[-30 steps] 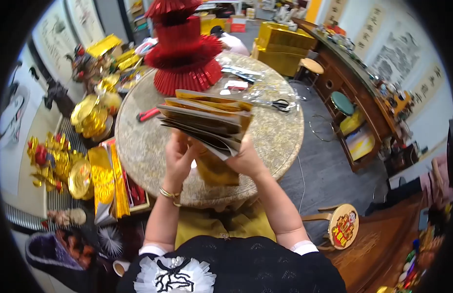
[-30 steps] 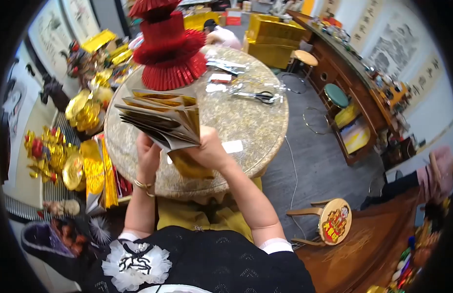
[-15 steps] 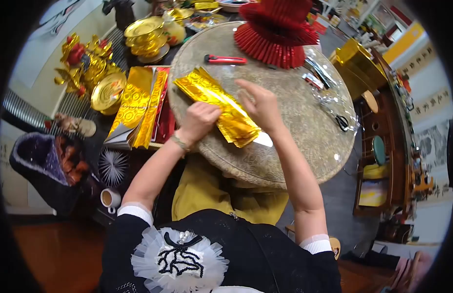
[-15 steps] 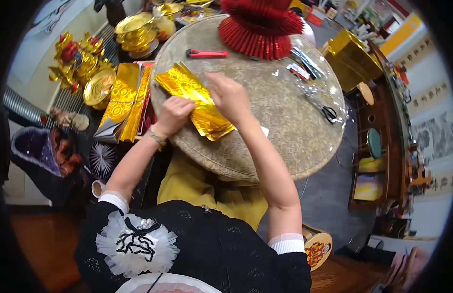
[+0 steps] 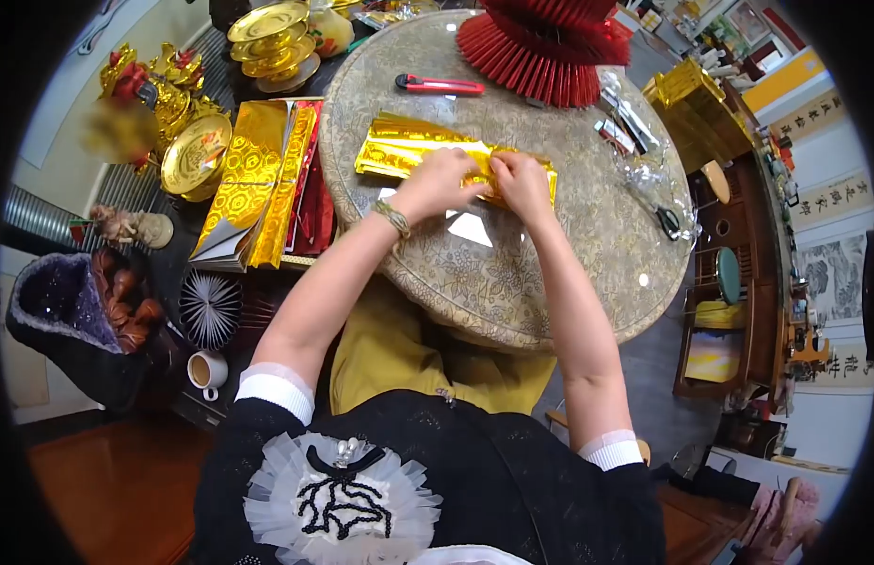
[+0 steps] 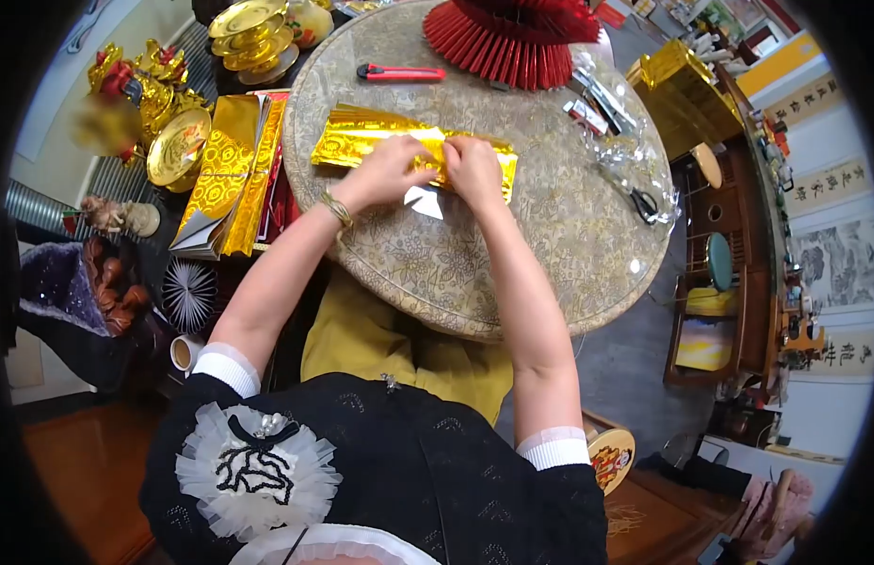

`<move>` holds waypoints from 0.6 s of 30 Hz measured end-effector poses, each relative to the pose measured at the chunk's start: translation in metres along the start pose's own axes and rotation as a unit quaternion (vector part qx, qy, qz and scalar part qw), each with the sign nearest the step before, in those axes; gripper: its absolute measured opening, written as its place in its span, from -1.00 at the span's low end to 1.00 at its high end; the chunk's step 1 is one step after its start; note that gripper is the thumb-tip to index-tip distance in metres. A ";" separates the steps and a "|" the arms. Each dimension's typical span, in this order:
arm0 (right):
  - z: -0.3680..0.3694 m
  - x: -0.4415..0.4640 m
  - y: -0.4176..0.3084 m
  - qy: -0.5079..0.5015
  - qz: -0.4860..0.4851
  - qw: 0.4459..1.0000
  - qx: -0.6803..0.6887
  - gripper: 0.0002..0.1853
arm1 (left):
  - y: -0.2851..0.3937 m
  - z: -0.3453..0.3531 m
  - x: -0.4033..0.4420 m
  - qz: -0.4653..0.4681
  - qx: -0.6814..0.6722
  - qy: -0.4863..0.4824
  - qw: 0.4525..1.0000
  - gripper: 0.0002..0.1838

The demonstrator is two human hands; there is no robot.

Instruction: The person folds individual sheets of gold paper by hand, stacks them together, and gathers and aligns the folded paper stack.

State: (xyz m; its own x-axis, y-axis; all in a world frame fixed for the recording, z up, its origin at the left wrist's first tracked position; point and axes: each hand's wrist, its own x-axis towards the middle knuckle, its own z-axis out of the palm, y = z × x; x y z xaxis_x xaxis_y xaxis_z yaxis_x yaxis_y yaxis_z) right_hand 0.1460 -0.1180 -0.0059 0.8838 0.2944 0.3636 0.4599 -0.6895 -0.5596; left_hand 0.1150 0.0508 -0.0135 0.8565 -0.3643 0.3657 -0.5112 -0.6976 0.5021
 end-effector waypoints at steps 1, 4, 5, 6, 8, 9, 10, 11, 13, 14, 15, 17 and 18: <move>0.005 0.004 -0.001 -0.010 -0.012 0.998 -0.063 -0.75 | -0.004 -0.006 0.003 -0.055 0.060 0.002 0.997 -0.70; 0.012 0.011 -0.036 -0.017 0.068 0.974 -0.216 -0.75 | -0.023 0.004 -0.001 -0.093 0.171 0.063 0.979 -0.65; 0.020 0.019 -0.041 -0.050 0.102 0.960 -0.256 -0.74 | -0.027 0.011 -0.003 -0.078 0.216 0.120 0.966 -0.60; 0.029 0.025 -0.043 -0.054 0.106 0.960 -0.254 -0.74 | -0.027 0.015 -0.003 -0.078 0.215 0.114 0.967 -0.60; 0.047 0.030 -0.044 0.039 0.062 0.967 -0.243 -0.75 | -0.028 0.020 -0.005 -0.088 0.246 0.119 0.958 -0.57; 0.056 0.026 -0.043 0.073 0.014 0.970 -0.229 -0.78 | -0.029 0.019 -0.005 -0.089 0.265 0.096 0.955 -0.56; 0.062 0.024 -0.041 0.069 0.017 0.972 -0.224 -0.78 | -0.030 0.018 -0.008 -0.093 0.267 0.089 0.955 -0.56; 0.068 0.023 -0.037 0.088 0.020 0.977 -0.194 -0.77 | -0.030 0.018 -0.008 -0.100 0.271 0.069 0.955 -0.55; 0.073 0.016 -0.029 0.131 0.037 0.981 -0.138 -0.71 | -0.031 0.013 -0.005 -0.098 0.282 0.021 0.954 -0.51; 0.073 0.010 -0.027 0.133 0.048 0.980 -0.140 -0.71 | -0.035 0.004 -0.006 -0.078 0.268 -0.014 0.960 -0.47; 0.073 0.011 -0.028 0.152 0.036 0.977 -0.144 -0.66 | -0.042 -0.004 -0.009 -0.058 0.245 -0.019 0.968 -0.44; 0.068 0.012 -0.024 0.108 0.034 0.983 -0.144 -0.48 | -0.053 -0.014 -0.011 -0.043 0.221 -0.034 0.974 -0.36; 0.062 0.011 -0.019 0.114 0.033 0.983 -0.141 -0.48 | -0.053 -0.016 -0.010 -0.040 0.225 -0.032 0.973 -0.36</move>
State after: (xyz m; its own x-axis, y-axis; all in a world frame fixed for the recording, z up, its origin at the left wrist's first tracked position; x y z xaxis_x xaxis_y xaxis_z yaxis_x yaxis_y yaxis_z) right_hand 0.1522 -0.0606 -0.0380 0.8538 0.1098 0.5089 0.3322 -0.8676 -0.3701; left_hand 0.1325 0.1011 -0.0307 0.9020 -0.3262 0.2828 -0.3722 -0.9195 0.1266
